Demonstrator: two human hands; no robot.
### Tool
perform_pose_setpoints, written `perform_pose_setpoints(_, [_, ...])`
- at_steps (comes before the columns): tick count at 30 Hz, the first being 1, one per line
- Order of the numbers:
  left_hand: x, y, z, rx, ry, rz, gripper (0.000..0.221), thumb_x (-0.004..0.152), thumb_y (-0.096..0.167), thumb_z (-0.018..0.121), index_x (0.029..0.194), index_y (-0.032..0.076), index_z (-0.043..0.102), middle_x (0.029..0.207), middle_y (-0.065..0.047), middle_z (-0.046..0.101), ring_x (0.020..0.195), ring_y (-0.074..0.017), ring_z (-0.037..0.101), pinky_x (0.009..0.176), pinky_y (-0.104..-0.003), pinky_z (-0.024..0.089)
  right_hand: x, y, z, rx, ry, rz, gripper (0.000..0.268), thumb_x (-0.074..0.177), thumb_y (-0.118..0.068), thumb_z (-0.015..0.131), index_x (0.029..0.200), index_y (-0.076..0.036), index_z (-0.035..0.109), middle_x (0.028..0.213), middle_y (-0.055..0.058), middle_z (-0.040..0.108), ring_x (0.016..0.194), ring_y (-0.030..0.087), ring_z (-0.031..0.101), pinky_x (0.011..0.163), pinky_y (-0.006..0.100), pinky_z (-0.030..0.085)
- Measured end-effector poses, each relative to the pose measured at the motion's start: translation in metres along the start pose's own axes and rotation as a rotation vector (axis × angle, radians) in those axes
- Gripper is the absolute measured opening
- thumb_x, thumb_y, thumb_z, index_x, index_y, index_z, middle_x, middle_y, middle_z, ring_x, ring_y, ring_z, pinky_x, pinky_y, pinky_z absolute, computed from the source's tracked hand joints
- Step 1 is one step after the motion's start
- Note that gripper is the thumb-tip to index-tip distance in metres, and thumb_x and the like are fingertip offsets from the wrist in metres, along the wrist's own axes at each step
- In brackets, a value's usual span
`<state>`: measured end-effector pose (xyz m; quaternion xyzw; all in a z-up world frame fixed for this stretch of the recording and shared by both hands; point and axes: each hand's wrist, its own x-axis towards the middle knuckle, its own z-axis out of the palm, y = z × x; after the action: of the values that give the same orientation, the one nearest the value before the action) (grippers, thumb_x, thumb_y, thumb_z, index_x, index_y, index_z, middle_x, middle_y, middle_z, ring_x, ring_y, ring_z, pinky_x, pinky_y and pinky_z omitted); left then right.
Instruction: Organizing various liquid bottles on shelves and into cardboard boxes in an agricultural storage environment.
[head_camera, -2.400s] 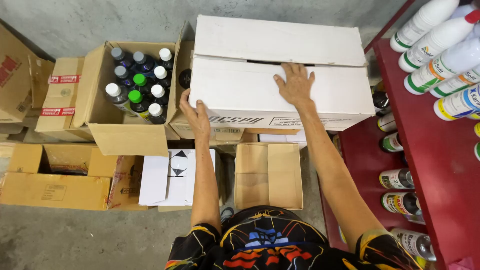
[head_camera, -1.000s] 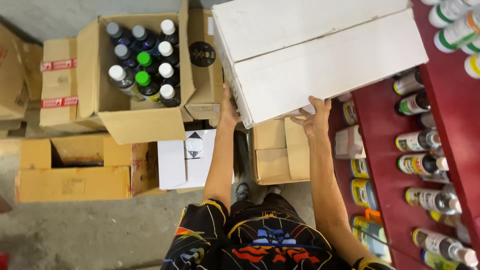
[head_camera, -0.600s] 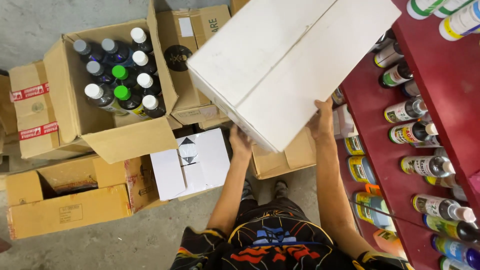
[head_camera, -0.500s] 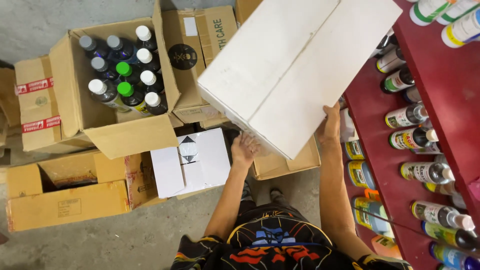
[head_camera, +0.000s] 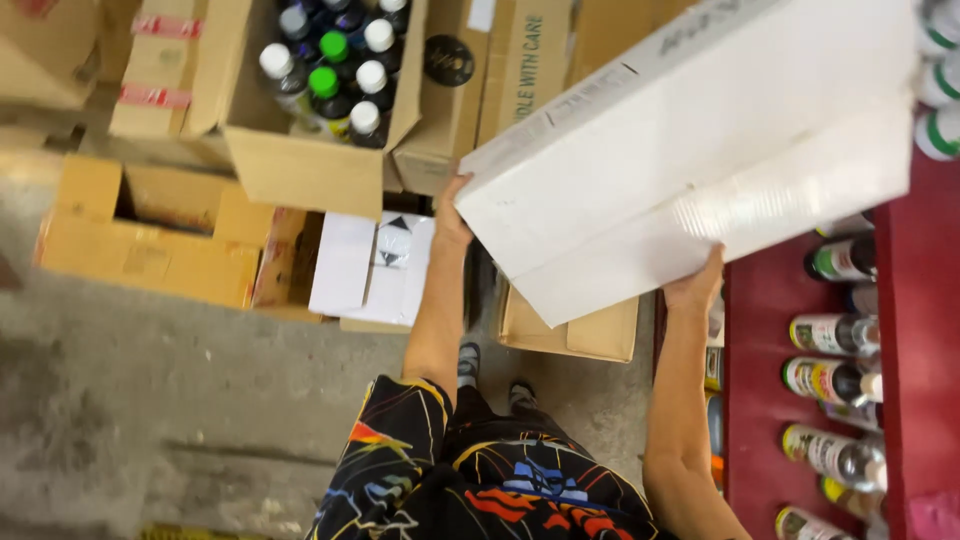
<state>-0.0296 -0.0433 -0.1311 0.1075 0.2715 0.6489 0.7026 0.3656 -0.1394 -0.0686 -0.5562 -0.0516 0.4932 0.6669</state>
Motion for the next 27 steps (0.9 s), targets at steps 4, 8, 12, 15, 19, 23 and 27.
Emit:
perform_pose_setpoints(4, [-0.064,-0.052,-0.025,-0.148,0.077,-0.047,0.079,0.084,0.022,0.072,0.155,0.011,0.040,0.135,-0.022,0.058,0.122,-0.0378,0.059,0.104,-0.052,0.052,0.012,0.007,-0.044,0.034,-0.103,0.035,0.067,0.100,-0.051,0.039,0.154,-0.013,0.031,0.156,0.021,0.045,0.142,0.040,0.051,0.107,0.066,0.047])
perform_pose_setpoints(8, [-0.151,-0.066,-0.015,-0.160,0.150,-0.062,0.089,0.080,0.019,0.071,0.160,0.021,0.033,0.150,-0.015,0.051,0.135,-0.0350,0.051,0.112,-0.051,0.044,0.021,0.026,-0.078,0.047,-0.183,0.036,0.070,0.096,-0.055,0.039,0.152,-0.013,0.037,0.156,0.018,0.047,0.143,0.038,0.051,0.111,0.062,0.045])
perform_pose_setpoints(12, [-0.200,-0.080,-0.026,-0.174,0.190,0.005,0.094,0.076,0.016,0.069,0.162,0.025,0.032,0.157,-0.010,0.045,0.141,-0.0312,0.045,0.115,-0.050,0.038,0.035,0.042,-0.108,0.085,-0.226,0.024,0.074,0.093,-0.059,0.039,0.150,-0.013,0.043,0.156,0.016,0.048,0.143,0.035,0.050,0.114,0.058,0.042])
perform_pose_setpoints(15, [-0.223,-0.079,-0.031,-0.195,0.207,0.088,0.092,0.076,0.015,0.068,0.161,0.024,0.035,0.157,-0.010,0.046,0.141,-0.0312,0.045,0.115,-0.049,0.038,0.073,0.060,-0.123,0.141,-0.253,0.003,0.077,0.091,-0.062,0.040,0.149,-0.012,0.048,0.155,0.013,0.048,0.144,0.034,0.049,0.117,0.055,0.040])
perform_pose_setpoints(19, [-0.245,-0.075,-0.049,-0.254,0.171,0.203,0.090,0.078,0.015,0.070,0.162,0.021,0.038,0.158,-0.011,0.047,0.142,-0.0324,0.046,0.117,-0.047,0.039,0.057,0.057,-0.092,0.053,-0.220,-0.057,0.079,0.093,-0.065,0.042,0.152,-0.013,0.046,0.158,0.012,0.046,0.144,0.031,0.045,0.120,0.049,0.035])
perform_pose_setpoints(23, [-0.278,-0.056,-0.045,-0.322,0.200,0.278,0.089,0.077,0.016,0.069,0.160,0.021,0.039,0.156,-0.010,0.048,0.140,-0.0321,0.048,0.114,-0.047,0.041,0.017,0.046,-0.050,0.088,-0.455,-0.101,0.070,0.096,-0.054,0.042,0.151,-0.010,0.048,0.155,0.012,0.049,0.144,0.032,0.049,0.121,0.049,0.039])
perform_pose_setpoints(27, [-0.294,-0.037,-0.065,-0.383,0.225,0.364,0.086,0.077,0.018,0.067,0.159,0.020,0.041,0.157,-0.010,0.048,0.139,-0.0322,0.049,0.112,-0.047,0.043,-0.023,0.050,-0.003,0.112,-0.692,-0.186,0.062,0.101,-0.044,0.041,0.151,-0.008,0.045,0.154,0.011,0.049,0.144,0.031,0.047,0.123,0.047,0.040])
